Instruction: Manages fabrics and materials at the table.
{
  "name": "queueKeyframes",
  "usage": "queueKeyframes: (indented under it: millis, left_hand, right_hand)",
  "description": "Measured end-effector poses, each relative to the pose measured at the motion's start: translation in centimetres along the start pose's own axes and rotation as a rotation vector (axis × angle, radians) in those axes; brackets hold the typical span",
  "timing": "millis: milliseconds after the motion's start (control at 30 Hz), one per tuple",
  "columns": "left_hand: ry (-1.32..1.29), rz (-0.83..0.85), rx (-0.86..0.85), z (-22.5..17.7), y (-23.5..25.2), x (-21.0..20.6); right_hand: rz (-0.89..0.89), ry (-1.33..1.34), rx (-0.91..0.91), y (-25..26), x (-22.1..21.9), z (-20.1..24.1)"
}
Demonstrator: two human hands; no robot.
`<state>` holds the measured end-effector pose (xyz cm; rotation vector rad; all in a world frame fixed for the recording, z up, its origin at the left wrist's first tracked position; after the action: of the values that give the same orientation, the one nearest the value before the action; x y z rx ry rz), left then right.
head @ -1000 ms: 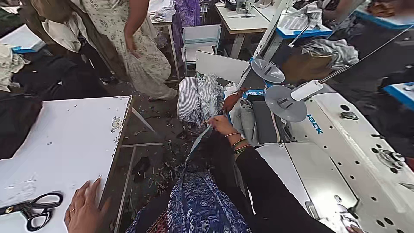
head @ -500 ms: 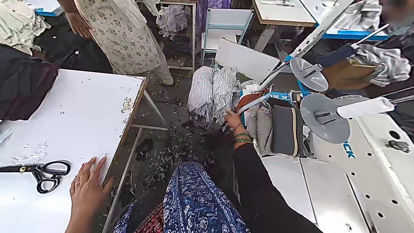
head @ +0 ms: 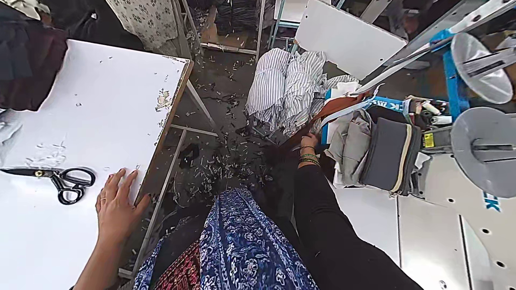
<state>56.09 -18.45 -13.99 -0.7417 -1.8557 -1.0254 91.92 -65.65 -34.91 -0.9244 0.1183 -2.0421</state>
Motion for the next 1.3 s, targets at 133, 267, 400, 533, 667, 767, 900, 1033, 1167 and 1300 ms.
queueKeyframes:
  millis: [133,267,400,533,667,767,900,1033,1167,1300]
  left_hand:
    - [0.006,0.003,0.01,-0.1,0.0,0.0]
    - [0.0,-0.011,-0.002,-0.1,-0.1,0.1]
    - [0.001,-0.015,-0.001,-0.2,0.0,0.2]
    - [0.007,-0.009,0.001,-0.2,0.0,0.1]
    - [0.016,-0.014,-0.003,0.0,-0.1,0.1]
    - [0.024,-0.015,-0.001,0.0,-0.1,0.1]
    - [0.022,-0.01,0.006,-0.1,-0.1,0.1]
    - [0.014,-0.005,0.015,-0.1,-0.1,0.2]
    - [0.009,-0.008,0.012,0.0,0.0,0.1]
    - [0.016,0.011,0.024,0.0,0.0,-0.1]
  right_hand:
    - [0.129,-0.065,0.257,-0.2,-1.9,0.7]
    - [-0.015,0.07,0.095,0.0,-1.2,1.5]
    - [0.042,-0.072,0.074,1.8,-1.0,2.1]
    - [0.016,0.025,0.077,0.3,0.4,3.1]
    - [-0.032,0.102,0.043,2.1,-0.7,0.8]
    - [-0.007,-0.037,0.09,3.5,-1.3,0.7]
    - [-0.081,0.072,0.059,1.8,0.0,1.7]
    - [-0.093,0.515,0.003,-1.2,-0.5,1.0]
    - [0.271,0.415,0.106,-6.8,-4.8,-2.1]
    - [0.773,0.14,0.287,-16.9,-8.1,-5.4]
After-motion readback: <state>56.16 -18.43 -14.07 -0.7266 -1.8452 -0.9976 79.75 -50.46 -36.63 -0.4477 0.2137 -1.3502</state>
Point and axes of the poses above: each hand's wrist, its own y-axis towards the middle knuckle, its own x-axis out of the back of the hand, z = x × y, the point moved 6 cm from there along y, towards the middle knuckle, and after that the axes turned 14 degrees about -z, right-handed, at the moved point
